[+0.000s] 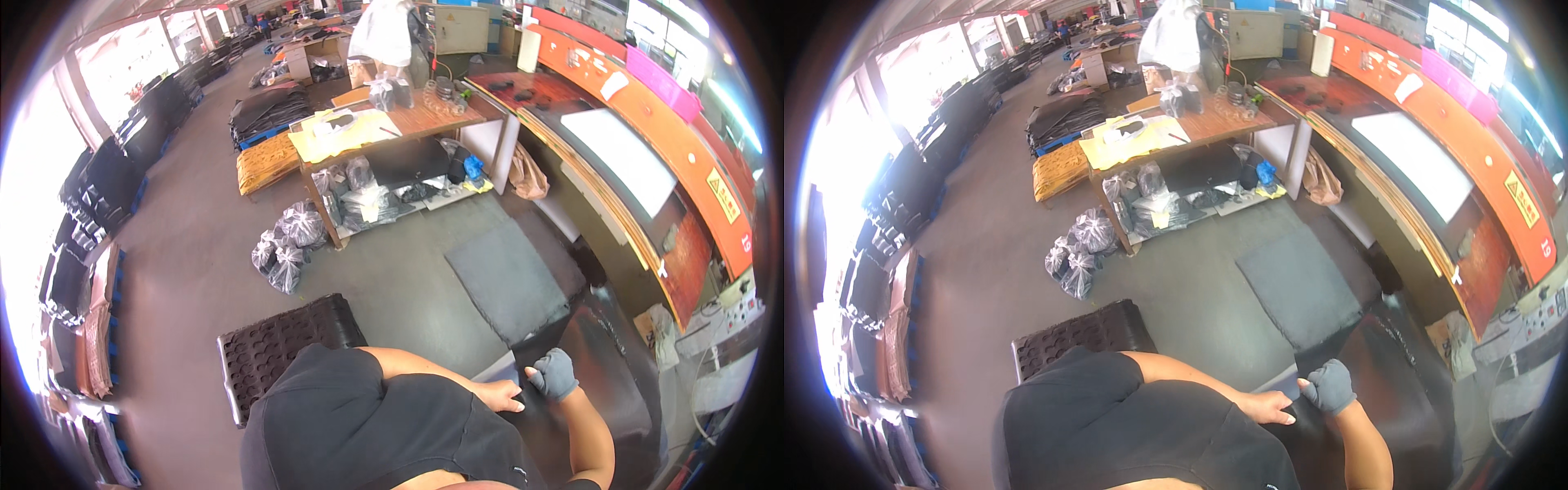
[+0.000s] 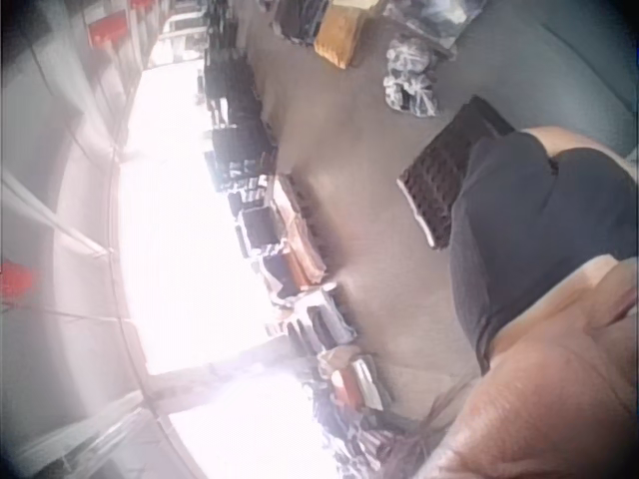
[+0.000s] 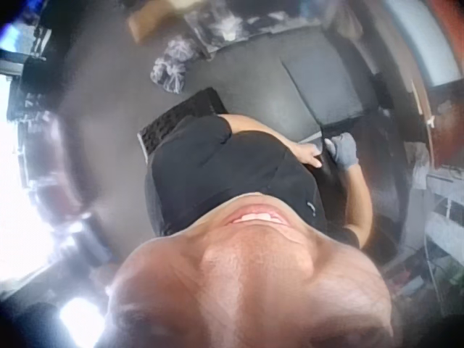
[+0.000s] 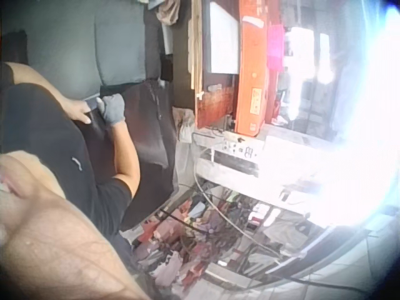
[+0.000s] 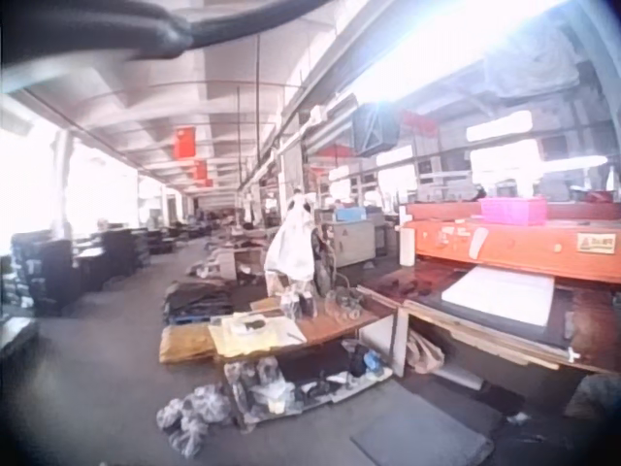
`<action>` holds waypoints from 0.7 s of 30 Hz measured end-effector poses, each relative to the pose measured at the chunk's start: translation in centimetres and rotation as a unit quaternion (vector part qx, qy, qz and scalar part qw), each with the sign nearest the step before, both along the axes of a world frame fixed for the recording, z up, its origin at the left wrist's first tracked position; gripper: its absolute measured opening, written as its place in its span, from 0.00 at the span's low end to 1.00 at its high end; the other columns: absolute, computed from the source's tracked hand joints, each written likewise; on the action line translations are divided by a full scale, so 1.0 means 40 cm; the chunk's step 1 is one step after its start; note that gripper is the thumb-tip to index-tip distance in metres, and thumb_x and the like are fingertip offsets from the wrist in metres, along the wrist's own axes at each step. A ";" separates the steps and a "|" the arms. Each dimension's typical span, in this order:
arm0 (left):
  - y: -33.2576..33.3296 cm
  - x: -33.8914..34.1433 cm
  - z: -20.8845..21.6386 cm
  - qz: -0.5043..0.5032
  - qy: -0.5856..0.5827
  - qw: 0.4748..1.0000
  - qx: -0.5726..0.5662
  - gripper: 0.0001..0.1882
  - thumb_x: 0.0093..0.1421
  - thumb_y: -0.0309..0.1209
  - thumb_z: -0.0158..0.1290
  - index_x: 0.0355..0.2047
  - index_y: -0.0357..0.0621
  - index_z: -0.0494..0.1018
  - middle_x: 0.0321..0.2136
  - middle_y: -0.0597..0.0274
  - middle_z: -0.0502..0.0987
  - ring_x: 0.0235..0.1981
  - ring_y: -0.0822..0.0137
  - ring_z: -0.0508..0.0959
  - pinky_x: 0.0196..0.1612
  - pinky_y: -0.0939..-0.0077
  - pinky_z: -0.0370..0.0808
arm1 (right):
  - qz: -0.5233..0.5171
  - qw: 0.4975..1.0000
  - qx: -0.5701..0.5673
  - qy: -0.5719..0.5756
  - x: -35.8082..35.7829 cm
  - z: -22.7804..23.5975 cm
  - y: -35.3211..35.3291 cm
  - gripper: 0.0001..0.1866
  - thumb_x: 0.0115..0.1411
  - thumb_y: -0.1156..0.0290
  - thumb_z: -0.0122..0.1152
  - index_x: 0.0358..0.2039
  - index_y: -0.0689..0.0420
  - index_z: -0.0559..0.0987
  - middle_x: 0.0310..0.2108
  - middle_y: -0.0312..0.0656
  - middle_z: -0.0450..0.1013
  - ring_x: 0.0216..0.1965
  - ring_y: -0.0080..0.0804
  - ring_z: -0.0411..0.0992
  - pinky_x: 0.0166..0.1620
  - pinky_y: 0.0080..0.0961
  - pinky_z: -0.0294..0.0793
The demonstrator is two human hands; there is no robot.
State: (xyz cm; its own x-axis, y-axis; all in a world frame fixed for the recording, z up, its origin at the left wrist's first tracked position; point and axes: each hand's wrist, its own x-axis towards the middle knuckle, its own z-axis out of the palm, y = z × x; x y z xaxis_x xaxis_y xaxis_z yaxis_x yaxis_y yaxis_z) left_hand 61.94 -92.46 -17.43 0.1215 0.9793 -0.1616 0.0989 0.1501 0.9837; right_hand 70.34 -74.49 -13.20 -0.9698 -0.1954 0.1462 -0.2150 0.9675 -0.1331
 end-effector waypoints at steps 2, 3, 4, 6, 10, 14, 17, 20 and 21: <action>0.009 -0.040 0.033 0.016 -0.017 0.998 0.059 0.19 0.58 0.39 0.51 0.21 0.33 0.65 0.15 0.60 0.64 0.21 0.69 0.66 0.27 0.68 0.64 | 0.020 0.998 -0.023 0.054 -0.039 0.053 0.011 0.23 0.54 0.53 0.52 0.08 0.52 0.70 0.11 0.43 0.66 0.17 0.44 0.66 0.25 0.39 0.62; 0.014 -0.070 0.056 0.030 -0.015 0.994 0.100 0.19 0.58 0.39 0.51 0.21 0.33 0.65 0.15 0.59 0.64 0.21 0.68 0.67 0.27 0.67 0.64 | 0.021 0.998 -0.024 0.061 -0.067 0.086 0.018 0.23 0.54 0.53 0.52 0.08 0.52 0.69 0.11 0.42 0.65 0.16 0.43 0.65 0.24 0.38 0.61; 0.021 -0.103 0.084 0.035 0.002 0.993 0.110 0.19 0.58 0.38 0.51 0.21 0.33 0.64 0.15 0.58 0.65 0.21 0.67 0.67 0.27 0.67 0.64 | 0.022 0.995 -0.041 0.085 -0.098 0.120 0.026 0.24 0.55 0.53 0.51 0.08 0.52 0.69 0.11 0.41 0.66 0.15 0.42 0.65 0.21 0.38 0.60; 0.038 -0.195 0.157 0.014 0.108 0.980 0.168 0.15 0.57 0.36 0.52 0.33 0.34 0.66 0.24 0.54 0.71 0.25 0.63 0.71 0.30 0.65 0.67 | 0.014 0.993 0.077 0.087 -0.147 0.200 0.053 0.25 0.55 0.52 0.51 0.07 0.52 0.67 0.10 0.42 0.63 0.14 0.44 0.63 0.22 0.38 0.59; 0.012 -0.385 0.295 0.035 0.122 0.958 0.258 0.36 0.54 0.28 0.53 0.60 0.46 0.48 0.52 0.46 0.65 0.43 0.55 0.74 0.42 0.65 0.71 | -0.063 0.966 0.138 0.208 -0.186 0.350 0.121 0.25 0.56 0.53 0.52 0.08 0.54 0.64 0.11 0.44 0.60 0.17 0.46 0.60 0.26 0.40 0.58; -0.031 -0.445 0.291 -0.017 -0.070 0.996 0.044 0.43 0.50 0.31 0.57 0.63 0.46 0.45 0.51 0.52 0.63 0.50 0.62 0.68 0.51 0.66 0.67 | -0.125 0.923 0.191 0.309 -0.169 0.498 0.198 0.21 0.59 0.59 0.52 0.14 0.55 0.63 0.14 0.44 0.59 0.20 0.45 0.60 0.26 0.40 0.56; 0.007 -0.363 0.219 0.069 -0.113 0.985 0.110 0.43 0.49 0.38 0.61 0.61 0.44 0.50 0.56 0.59 0.59 0.58 0.64 0.59 0.57 0.68 0.60 | -0.137 0.909 0.200 0.338 -0.202 0.576 0.230 0.20 0.60 0.63 0.53 0.15 0.57 0.61 0.14 0.45 0.56 0.20 0.45 0.58 0.26 0.38 0.55; 0.055 -0.299 0.175 0.041 -0.219 0.967 0.126 0.41 0.53 0.40 0.59 0.62 0.43 0.51 0.59 0.58 0.58 0.60 0.64 0.56 0.60 0.67 0.56 | -0.156 0.901 0.229 0.335 -0.247 0.634 0.254 0.18 0.56 0.68 0.57 0.15 0.58 0.61 0.14 0.46 0.56 0.20 0.45 0.58 0.26 0.38 0.56; 0.071 -0.285 0.176 0.031 -0.184 0.975 0.123 0.40 0.55 0.41 0.57 0.62 0.43 0.51 0.59 0.58 0.58 0.61 0.64 0.56 0.61 0.67 0.55 | -0.156 0.887 0.259 0.349 -0.260 0.652 0.267 0.17 0.56 0.68 0.58 0.16 0.59 0.63 0.15 0.47 0.57 0.20 0.45 0.58 0.26 0.38 0.56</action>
State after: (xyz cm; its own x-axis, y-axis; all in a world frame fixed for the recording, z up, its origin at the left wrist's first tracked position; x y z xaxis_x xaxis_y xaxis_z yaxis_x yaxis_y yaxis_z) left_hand 50.53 -89.63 -10.39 0.0665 0.9902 0.1226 -0.2688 -0.1006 0.9579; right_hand 59.95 -63.82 12.89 -0.6974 -0.1497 0.7009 0.2190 0.8867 0.4073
